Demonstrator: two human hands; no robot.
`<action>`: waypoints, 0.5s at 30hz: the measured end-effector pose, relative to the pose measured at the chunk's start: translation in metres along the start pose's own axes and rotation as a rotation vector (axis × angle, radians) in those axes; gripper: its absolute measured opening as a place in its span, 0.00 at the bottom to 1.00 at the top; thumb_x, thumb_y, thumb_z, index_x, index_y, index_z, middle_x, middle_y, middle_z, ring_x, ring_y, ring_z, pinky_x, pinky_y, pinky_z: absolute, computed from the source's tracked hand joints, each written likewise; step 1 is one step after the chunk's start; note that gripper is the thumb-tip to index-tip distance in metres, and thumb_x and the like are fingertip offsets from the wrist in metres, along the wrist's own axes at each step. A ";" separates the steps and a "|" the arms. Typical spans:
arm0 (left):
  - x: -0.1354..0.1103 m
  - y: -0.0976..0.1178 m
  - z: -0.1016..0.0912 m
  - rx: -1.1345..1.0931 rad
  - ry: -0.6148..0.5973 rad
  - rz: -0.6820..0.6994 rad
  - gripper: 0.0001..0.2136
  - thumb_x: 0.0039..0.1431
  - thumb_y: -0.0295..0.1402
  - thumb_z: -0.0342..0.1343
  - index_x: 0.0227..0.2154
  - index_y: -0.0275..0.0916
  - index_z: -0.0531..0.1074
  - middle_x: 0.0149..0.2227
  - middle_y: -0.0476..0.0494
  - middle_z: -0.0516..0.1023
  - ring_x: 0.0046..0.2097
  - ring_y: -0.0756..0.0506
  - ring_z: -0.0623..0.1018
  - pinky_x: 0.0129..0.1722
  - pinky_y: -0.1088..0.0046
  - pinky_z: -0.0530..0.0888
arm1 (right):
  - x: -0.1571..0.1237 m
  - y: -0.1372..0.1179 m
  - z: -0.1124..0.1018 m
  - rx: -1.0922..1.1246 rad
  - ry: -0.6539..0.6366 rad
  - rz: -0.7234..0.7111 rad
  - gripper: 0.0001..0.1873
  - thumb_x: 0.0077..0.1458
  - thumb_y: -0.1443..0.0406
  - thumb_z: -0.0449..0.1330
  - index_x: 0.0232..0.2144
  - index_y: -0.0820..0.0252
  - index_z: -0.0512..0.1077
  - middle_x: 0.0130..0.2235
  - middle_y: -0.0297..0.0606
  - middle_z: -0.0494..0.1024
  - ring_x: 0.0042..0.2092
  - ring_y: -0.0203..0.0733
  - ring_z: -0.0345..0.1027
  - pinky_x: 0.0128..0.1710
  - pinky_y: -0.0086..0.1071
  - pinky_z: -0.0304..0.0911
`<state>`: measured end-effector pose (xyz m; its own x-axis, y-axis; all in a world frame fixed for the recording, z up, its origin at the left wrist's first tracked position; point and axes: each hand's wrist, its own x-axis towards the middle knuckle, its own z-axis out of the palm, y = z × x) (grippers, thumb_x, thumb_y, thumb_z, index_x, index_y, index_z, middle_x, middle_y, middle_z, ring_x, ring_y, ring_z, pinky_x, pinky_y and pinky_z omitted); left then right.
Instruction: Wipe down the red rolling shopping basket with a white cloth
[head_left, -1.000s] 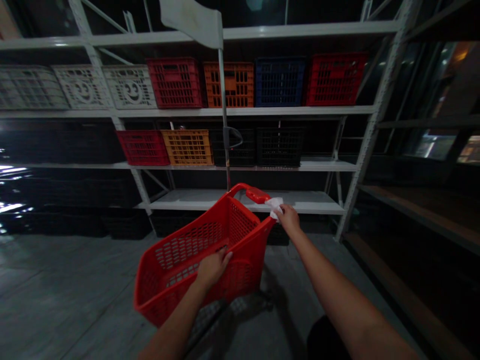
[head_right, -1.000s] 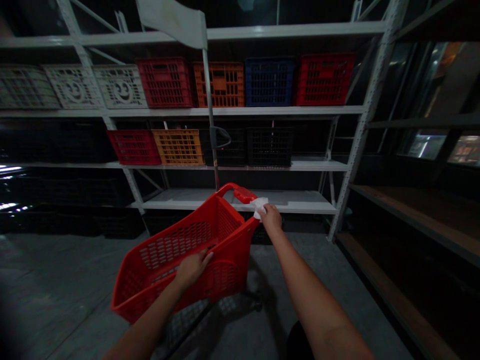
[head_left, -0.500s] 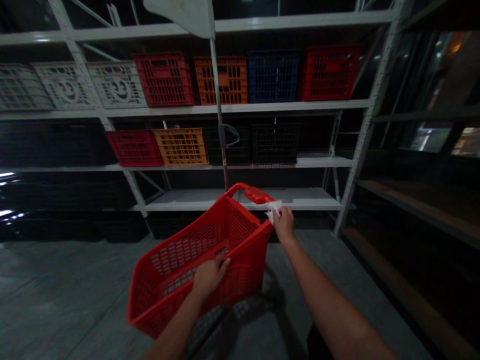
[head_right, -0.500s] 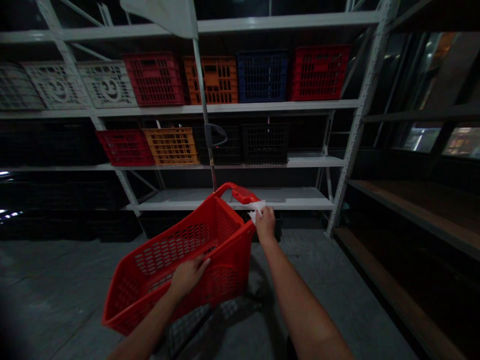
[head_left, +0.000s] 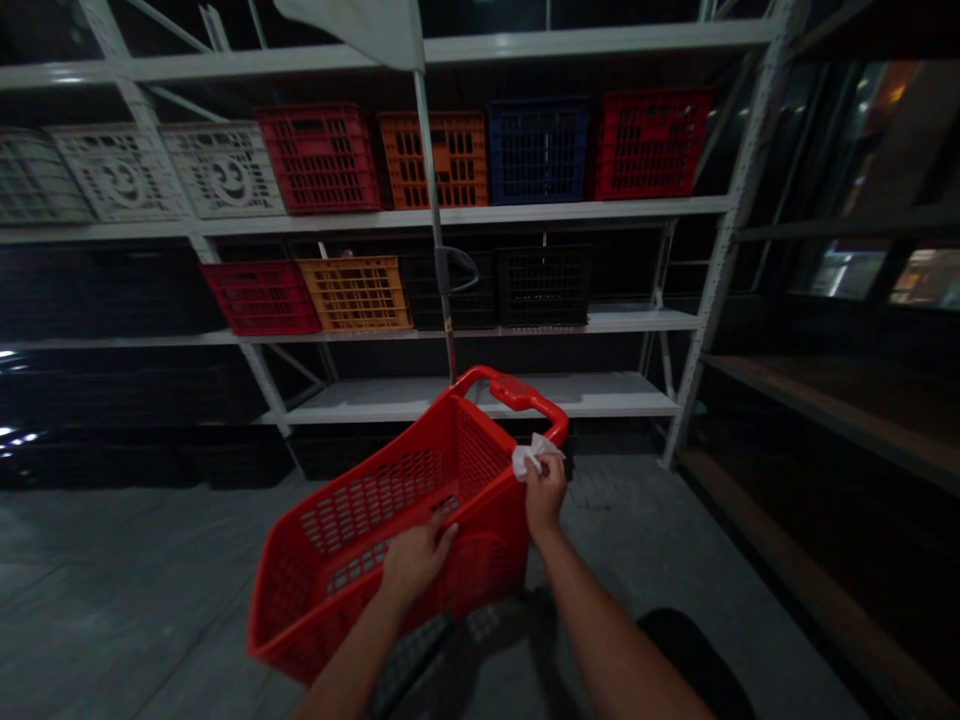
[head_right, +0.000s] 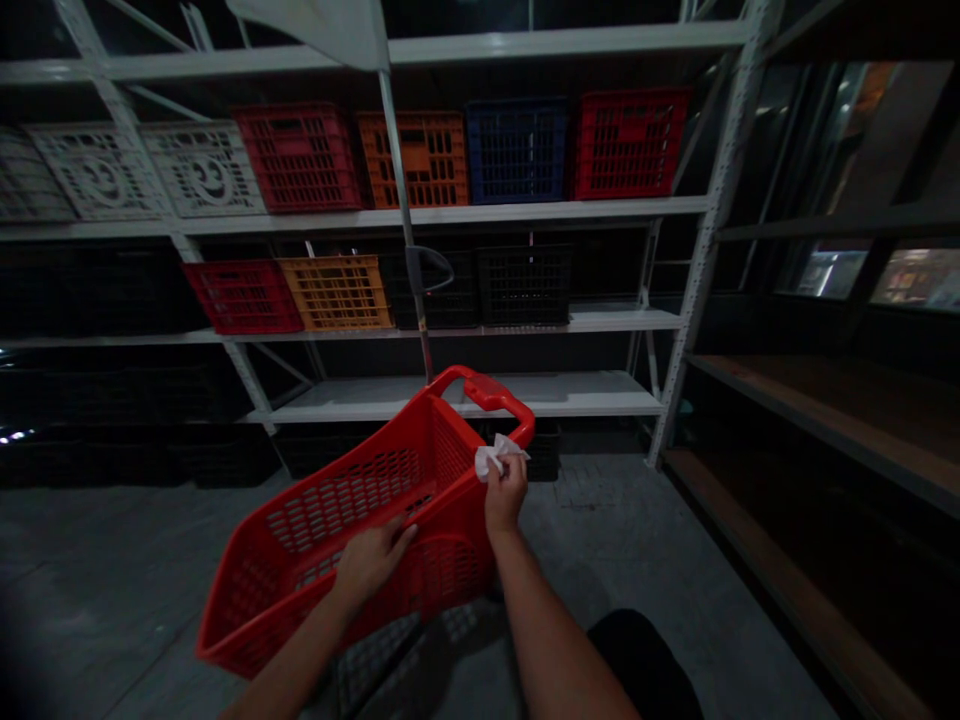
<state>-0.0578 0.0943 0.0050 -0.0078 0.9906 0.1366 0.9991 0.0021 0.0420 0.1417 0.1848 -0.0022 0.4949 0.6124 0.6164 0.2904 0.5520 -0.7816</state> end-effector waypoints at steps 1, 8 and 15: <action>-0.001 0.000 0.000 -0.001 -0.001 0.002 0.25 0.60 0.48 0.29 0.40 0.42 0.69 0.32 0.42 0.78 0.36 0.44 0.77 0.34 0.71 0.68 | 0.008 0.001 -0.001 0.013 0.048 0.046 0.10 0.52 0.59 0.53 0.27 0.60 0.63 0.30 0.38 0.68 0.34 0.40 0.63 0.36 0.32 0.60; -0.002 0.006 -0.001 0.008 0.003 -0.009 0.26 0.60 0.48 0.27 0.38 0.42 0.69 0.32 0.42 0.78 0.36 0.44 0.77 0.34 0.71 0.68 | 0.027 0.005 -0.010 0.005 0.139 0.183 0.14 0.51 0.54 0.51 0.28 0.60 0.63 0.28 0.36 0.69 0.30 0.38 0.63 0.31 0.29 0.58; -0.004 0.000 -0.004 -0.038 -0.001 0.009 0.26 0.59 0.49 0.28 0.37 0.42 0.69 0.32 0.43 0.78 0.36 0.45 0.77 0.35 0.72 0.67 | -0.008 0.003 -0.012 0.020 -0.020 0.228 0.16 0.52 0.52 0.50 0.27 0.59 0.62 0.24 0.32 0.68 0.26 0.36 0.61 0.27 0.27 0.56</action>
<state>-0.0580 0.0900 0.0083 0.0017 0.9907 0.1357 0.9969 -0.0124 0.0779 0.1478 0.1746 -0.0104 0.5295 0.7338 0.4256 0.1565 0.4086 -0.8992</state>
